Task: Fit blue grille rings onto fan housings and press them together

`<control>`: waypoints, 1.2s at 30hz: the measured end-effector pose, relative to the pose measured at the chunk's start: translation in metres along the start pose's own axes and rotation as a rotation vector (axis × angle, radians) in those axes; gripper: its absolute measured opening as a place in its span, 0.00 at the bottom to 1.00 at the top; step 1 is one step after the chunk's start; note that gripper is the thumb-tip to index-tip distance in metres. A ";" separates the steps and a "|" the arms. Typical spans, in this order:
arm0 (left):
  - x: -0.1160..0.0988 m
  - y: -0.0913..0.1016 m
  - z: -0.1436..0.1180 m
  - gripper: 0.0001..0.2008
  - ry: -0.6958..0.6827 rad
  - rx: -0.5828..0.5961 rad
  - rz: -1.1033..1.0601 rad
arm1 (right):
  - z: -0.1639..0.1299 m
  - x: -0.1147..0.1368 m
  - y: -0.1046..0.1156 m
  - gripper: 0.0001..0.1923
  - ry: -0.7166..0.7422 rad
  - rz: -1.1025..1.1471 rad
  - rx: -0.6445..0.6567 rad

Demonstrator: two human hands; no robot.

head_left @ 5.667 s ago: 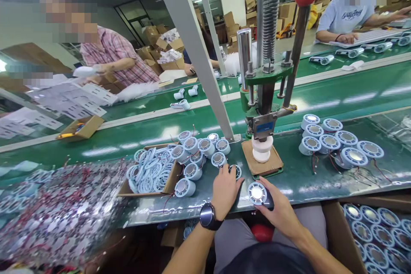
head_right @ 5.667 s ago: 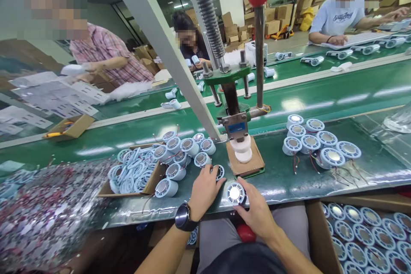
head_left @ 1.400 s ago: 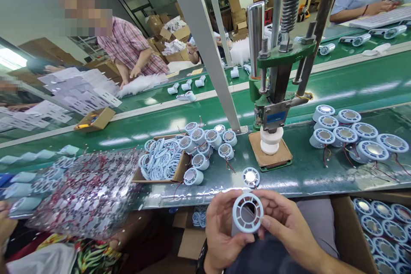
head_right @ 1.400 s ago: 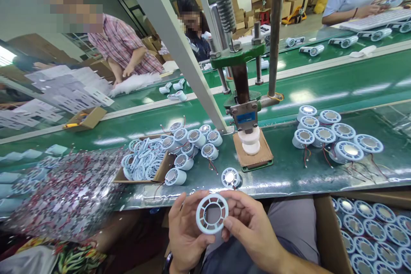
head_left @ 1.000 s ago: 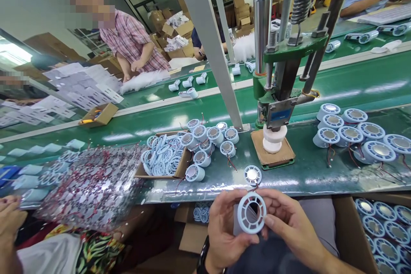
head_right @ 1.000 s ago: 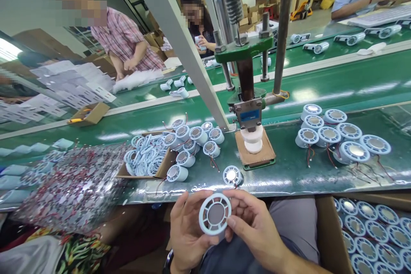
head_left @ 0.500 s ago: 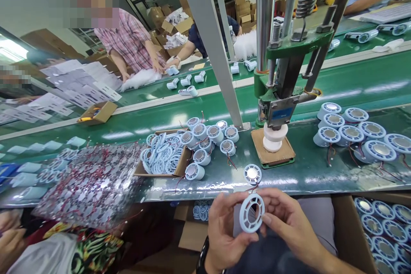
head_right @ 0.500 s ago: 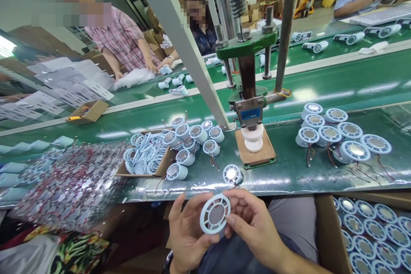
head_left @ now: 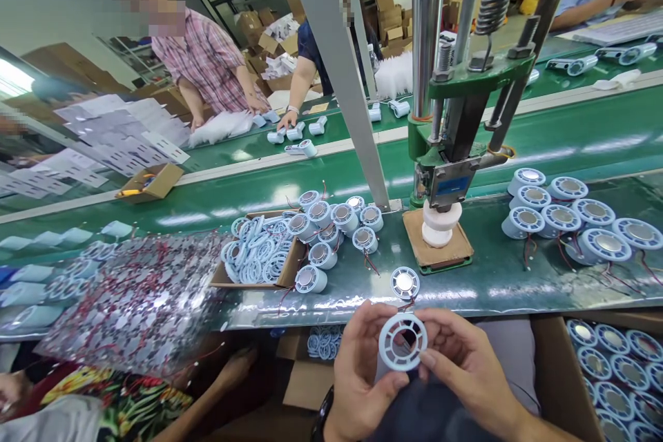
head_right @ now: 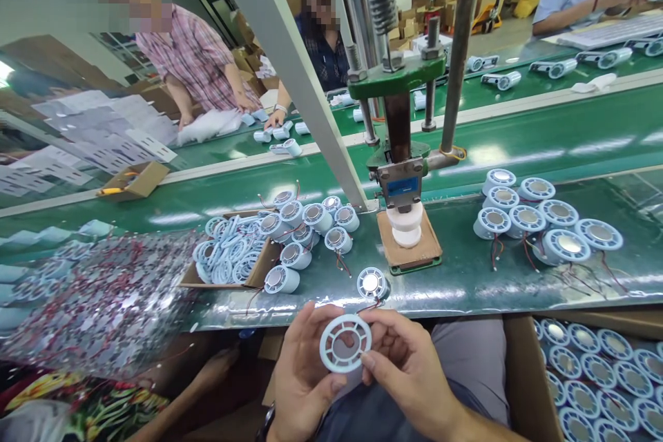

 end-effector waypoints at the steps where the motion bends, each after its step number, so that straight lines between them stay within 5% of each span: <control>1: 0.001 0.001 0.000 0.30 0.055 0.005 -0.006 | 0.000 0.000 0.000 0.15 0.004 -0.001 -0.004; 10: 0.011 0.014 -0.010 0.29 0.402 0.060 0.000 | -0.001 -0.001 -0.001 0.18 0.002 0.143 0.046; 26: 0.016 0.022 -0.013 0.28 0.383 0.061 0.123 | -0.002 -0.002 -0.002 0.17 0.016 0.102 0.096; 31: 0.040 0.033 -0.035 0.34 0.442 0.012 0.339 | 0.001 -0.018 0.007 0.17 -0.083 -0.266 0.102; 36: 0.091 0.069 -0.084 0.34 0.744 -0.058 0.411 | -0.002 -0.047 0.046 0.17 -0.068 -0.863 0.163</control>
Point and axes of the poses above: each hand's wrist, its own z-axis towards the middle knuckle, its own y-axis out of the back of the hand, x = y × z, the point moved 2 cm from there along z, towards the middle knuckle
